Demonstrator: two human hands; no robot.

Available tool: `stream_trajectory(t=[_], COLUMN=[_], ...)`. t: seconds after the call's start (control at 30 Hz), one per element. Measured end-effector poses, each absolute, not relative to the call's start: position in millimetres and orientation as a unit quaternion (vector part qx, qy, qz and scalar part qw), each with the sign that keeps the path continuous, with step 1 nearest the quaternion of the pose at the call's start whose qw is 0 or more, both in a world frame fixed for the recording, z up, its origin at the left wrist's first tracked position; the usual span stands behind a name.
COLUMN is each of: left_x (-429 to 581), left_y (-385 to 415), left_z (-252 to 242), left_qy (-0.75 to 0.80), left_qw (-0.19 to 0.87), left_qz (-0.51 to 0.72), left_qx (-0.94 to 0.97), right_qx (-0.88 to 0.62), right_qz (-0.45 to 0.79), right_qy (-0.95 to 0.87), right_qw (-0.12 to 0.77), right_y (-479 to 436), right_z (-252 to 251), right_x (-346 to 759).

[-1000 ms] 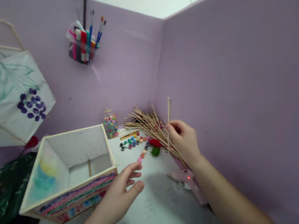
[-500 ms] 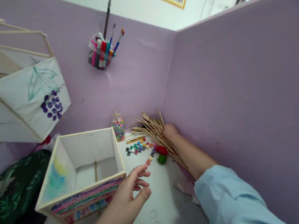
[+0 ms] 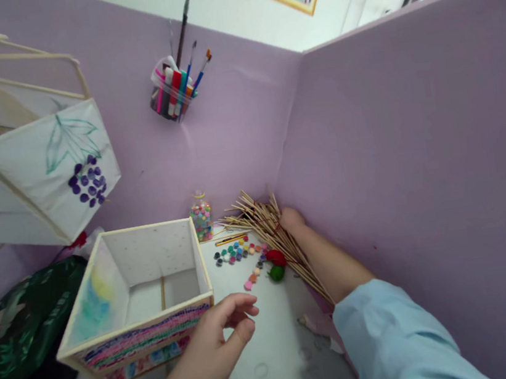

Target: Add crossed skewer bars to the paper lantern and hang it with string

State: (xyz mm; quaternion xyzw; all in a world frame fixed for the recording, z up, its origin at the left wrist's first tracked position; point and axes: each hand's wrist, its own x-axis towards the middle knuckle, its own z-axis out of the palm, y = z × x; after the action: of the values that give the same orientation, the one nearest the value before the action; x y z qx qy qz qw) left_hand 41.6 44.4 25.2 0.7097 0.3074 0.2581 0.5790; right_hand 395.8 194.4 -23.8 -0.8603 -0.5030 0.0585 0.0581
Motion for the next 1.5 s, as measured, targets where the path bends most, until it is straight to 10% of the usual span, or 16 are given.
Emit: stream_trajectory(t=[0.37,0.6,0.83,0.93,1.5], left_x=[45,46,18,6,7], left_y=[35,35,26,32,34], left_z=[13,17,44,54,62], left_qy=[0.278,0.278,0.318,0.323,0.347], left_qw=[0.574,0.530,0.179,0.084,0.253], left_qz=[0.262,0.259,0.547,0.536,0.469], left_qx=[0.724,0.758,0.754,0.776,0.771], right_qx=[-0.789,-0.678,-0.402,-0.357,-0.376], right_qz=[0.043,-0.027,0.144,0.219,0.230], right_qy=[-0.556,-0.507,-0.464,-0.443,-0.450], right_qw=[0.257,0.531,0.777,0.793,0.777], right_y=[251,226,64,9,-53], right_z=[-3,98,132,118,72], right_x=[320,318,291,267,248])
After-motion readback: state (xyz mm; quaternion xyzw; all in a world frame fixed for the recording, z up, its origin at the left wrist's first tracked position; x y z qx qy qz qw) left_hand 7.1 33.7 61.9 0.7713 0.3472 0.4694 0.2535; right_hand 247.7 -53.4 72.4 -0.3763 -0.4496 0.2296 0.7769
